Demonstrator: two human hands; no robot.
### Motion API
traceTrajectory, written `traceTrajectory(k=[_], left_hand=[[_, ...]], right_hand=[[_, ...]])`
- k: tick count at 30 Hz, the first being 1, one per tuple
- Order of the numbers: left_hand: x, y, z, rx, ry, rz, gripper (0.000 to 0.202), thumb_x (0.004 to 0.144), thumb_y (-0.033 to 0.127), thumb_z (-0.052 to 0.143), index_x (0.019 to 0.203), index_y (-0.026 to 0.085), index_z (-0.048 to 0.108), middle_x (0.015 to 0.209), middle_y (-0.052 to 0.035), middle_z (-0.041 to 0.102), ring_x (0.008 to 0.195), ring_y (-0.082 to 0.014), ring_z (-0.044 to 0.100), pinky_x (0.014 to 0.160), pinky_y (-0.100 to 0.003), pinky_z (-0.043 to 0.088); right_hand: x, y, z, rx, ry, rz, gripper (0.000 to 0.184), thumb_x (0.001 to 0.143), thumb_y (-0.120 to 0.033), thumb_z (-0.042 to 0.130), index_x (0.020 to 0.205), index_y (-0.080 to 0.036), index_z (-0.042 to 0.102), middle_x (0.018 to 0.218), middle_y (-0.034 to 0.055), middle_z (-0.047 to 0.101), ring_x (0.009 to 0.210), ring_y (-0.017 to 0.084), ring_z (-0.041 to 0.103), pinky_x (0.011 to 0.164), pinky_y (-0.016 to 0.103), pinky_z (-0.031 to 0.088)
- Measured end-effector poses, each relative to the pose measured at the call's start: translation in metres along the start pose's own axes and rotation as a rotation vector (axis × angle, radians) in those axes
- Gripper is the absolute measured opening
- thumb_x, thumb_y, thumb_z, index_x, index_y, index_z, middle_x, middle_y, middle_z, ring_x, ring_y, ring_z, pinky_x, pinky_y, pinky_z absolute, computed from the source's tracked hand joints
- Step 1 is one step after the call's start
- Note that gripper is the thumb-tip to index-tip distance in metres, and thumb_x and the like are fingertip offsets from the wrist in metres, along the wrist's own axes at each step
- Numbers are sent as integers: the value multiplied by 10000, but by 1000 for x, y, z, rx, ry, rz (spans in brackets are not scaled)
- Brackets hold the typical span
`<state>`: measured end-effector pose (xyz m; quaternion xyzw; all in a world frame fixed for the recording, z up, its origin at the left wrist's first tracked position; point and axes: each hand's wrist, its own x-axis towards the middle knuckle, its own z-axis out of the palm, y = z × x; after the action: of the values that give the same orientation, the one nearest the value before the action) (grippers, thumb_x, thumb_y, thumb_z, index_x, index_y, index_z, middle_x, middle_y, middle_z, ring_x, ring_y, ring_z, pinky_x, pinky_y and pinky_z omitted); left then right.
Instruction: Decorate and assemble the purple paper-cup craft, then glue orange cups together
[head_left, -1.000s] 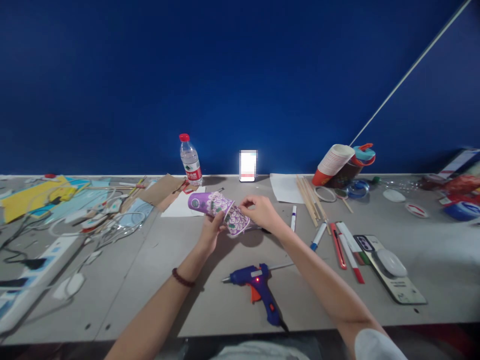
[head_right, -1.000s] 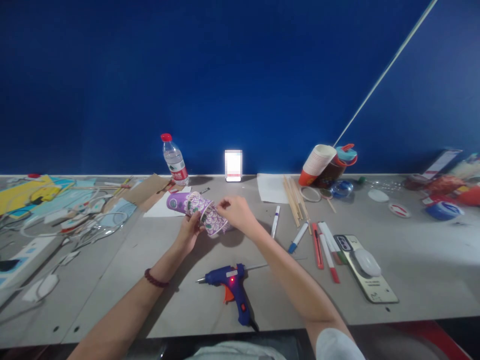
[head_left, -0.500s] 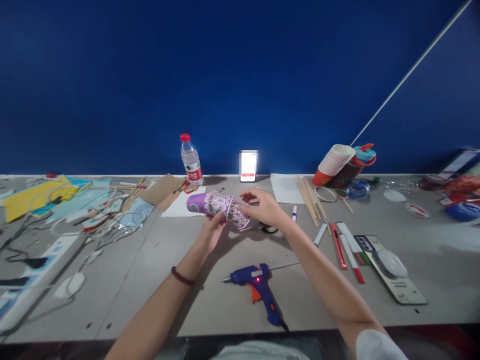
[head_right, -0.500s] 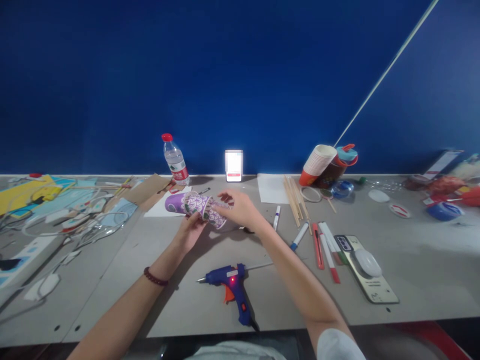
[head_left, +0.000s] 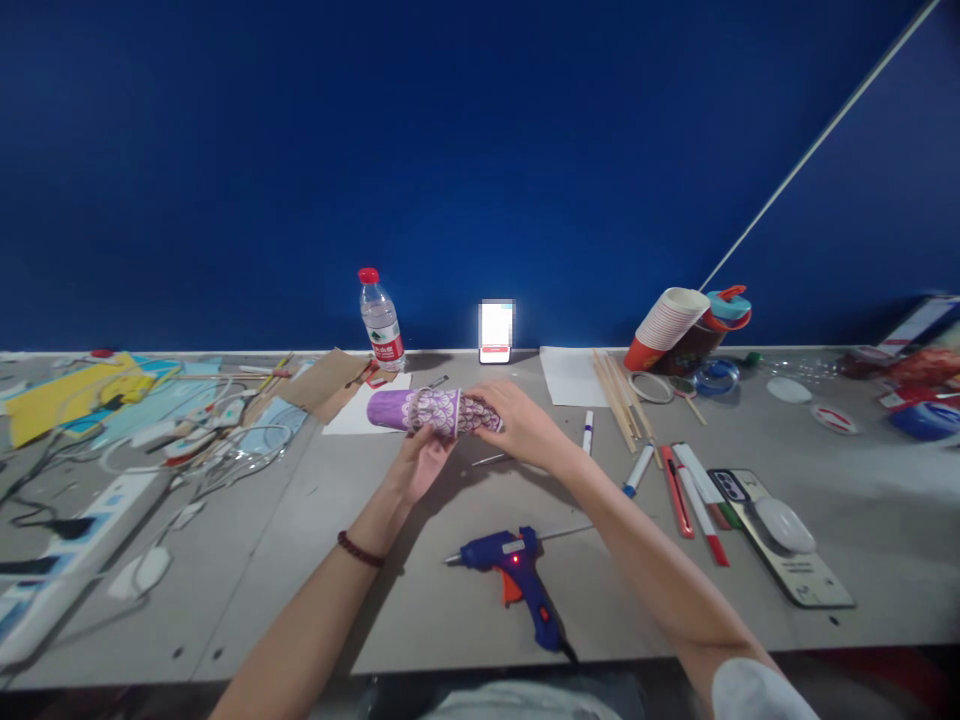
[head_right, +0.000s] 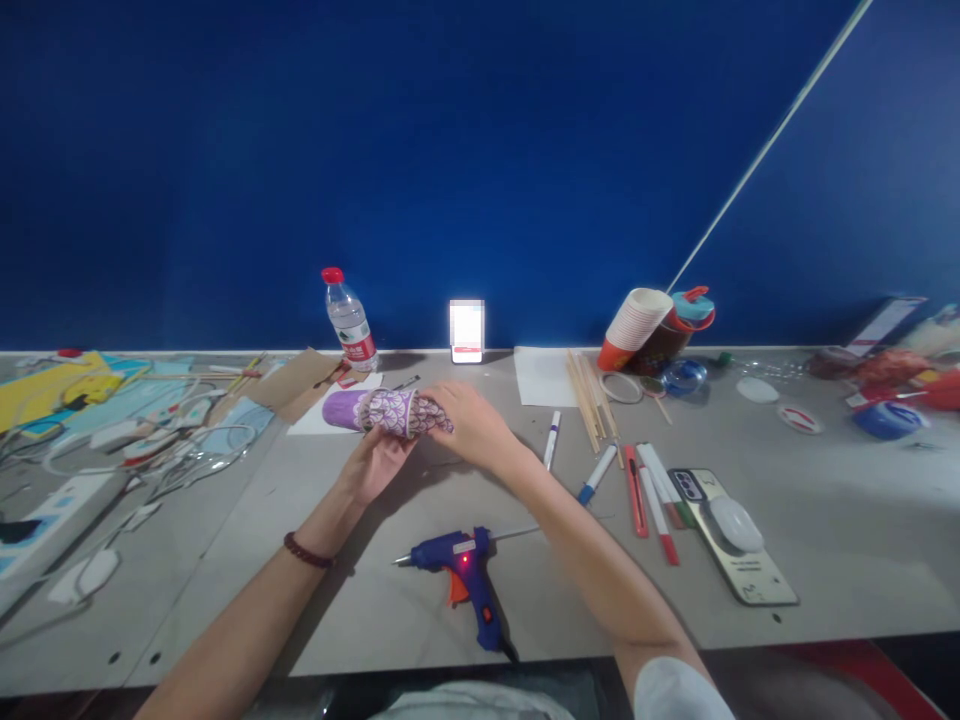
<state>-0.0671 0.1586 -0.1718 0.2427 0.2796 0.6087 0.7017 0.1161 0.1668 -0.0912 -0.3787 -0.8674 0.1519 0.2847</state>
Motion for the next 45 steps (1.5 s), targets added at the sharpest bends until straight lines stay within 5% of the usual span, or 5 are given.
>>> traceTrajectory(k=[10,21,45], left_hand=[[6,-1,-6,-94,90,-23,425,604,238,824,990,180,655,1042,-29,690,975,-158,626,896,-273,488],[6,-2,-8,-132,27,-19,383,643,210,808,990,177,650,1035,-28,698,966,-166,632,916,-288,462],[4,-3,-4,-121,38,-15,387,649,207,799,1006,175,652,1013,-29,706,933,-159,645,891,-276,492]], right_hand=[[1,6,8,42,159,-52,145,878,-192,556,997,-204,637,1032,71,677,999,216,593,877,370,475],[1,5,14,11,249,-55,119,849,-134,548,859,-198,648,952,66,697,941,217,620,826,361,499],[0,7,18,2,247,-16,94,823,-125,564,806,-203,614,960,64,690,943,223,616,805,351,490]])
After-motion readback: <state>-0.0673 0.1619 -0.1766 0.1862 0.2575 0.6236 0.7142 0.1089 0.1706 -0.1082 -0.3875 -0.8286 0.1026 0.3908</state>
